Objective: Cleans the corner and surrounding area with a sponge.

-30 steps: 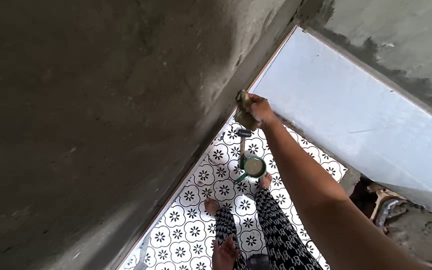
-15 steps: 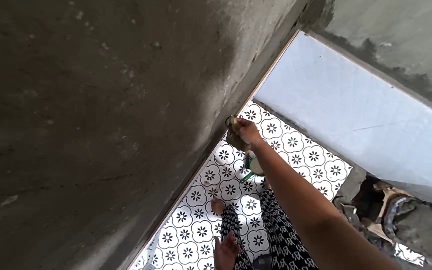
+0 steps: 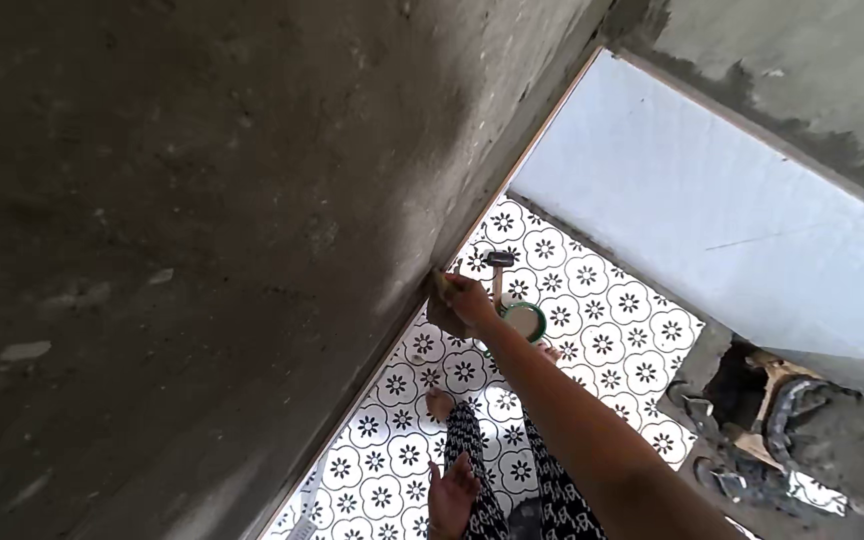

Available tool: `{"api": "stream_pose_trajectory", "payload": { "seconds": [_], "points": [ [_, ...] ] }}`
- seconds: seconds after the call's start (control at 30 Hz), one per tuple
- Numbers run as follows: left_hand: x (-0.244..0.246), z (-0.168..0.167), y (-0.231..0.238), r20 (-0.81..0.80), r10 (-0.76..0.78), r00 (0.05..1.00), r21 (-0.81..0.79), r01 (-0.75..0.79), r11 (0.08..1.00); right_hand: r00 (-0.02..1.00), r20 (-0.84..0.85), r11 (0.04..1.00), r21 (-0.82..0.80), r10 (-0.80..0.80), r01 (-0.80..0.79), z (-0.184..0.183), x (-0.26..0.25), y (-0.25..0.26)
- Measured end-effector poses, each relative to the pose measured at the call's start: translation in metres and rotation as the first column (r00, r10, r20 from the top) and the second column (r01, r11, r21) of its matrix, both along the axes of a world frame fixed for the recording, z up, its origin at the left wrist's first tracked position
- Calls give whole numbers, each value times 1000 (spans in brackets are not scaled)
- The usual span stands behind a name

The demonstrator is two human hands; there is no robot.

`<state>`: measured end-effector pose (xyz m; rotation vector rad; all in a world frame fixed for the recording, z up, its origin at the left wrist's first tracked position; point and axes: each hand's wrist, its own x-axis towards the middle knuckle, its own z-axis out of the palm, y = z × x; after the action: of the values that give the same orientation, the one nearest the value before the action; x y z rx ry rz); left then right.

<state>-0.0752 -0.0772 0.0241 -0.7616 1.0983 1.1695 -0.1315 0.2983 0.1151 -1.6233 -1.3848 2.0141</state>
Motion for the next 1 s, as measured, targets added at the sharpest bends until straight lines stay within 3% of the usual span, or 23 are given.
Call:
{"api": "stream_pose_trajectory", "payload": {
  "seconds": [0.13,0.2,0.33,0.47,0.53,0.7,0.77,0.83,0.9,1.0],
  "points": [
    [-5,2,-2,-22,-14,1000,18,15,1000,995,-40,994,-56,88,-91,-8,-6,-23],
    [-5,1,-1,-28,-19,999,12,19,1000,989,-101,976,-183,104,-121,-9,-8,-34],
    [-14,7,0,-37,-55,998,-10,55,998,940,-339,836,-507,30,-210,1,0,-59],
    [-26,10,3,-103,-111,988,21,114,993,817,-569,771,-560,-92,-304,14,27,-78],
    [-39,8,24,-169,-63,984,99,81,992,792,-597,799,-536,-130,-272,23,47,-76],
    [-102,-28,128,-349,282,894,288,-184,940,808,-527,867,-496,-264,-40,10,115,-74],
    [-110,-30,160,-337,291,895,294,-194,936,834,-480,874,-486,-273,6,2,142,-74],
    [-106,-14,171,-331,248,910,263,-163,951,880,-444,879,-473,-170,-69,1,153,-73],
    [-104,6,166,-322,234,917,285,-142,948,883,-469,867,-429,27,-254,5,145,-69],
    [-114,25,154,-379,257,889,331,-129,935,838,-384,852,-199,388,-485,18,107,-56]
  ]
}}
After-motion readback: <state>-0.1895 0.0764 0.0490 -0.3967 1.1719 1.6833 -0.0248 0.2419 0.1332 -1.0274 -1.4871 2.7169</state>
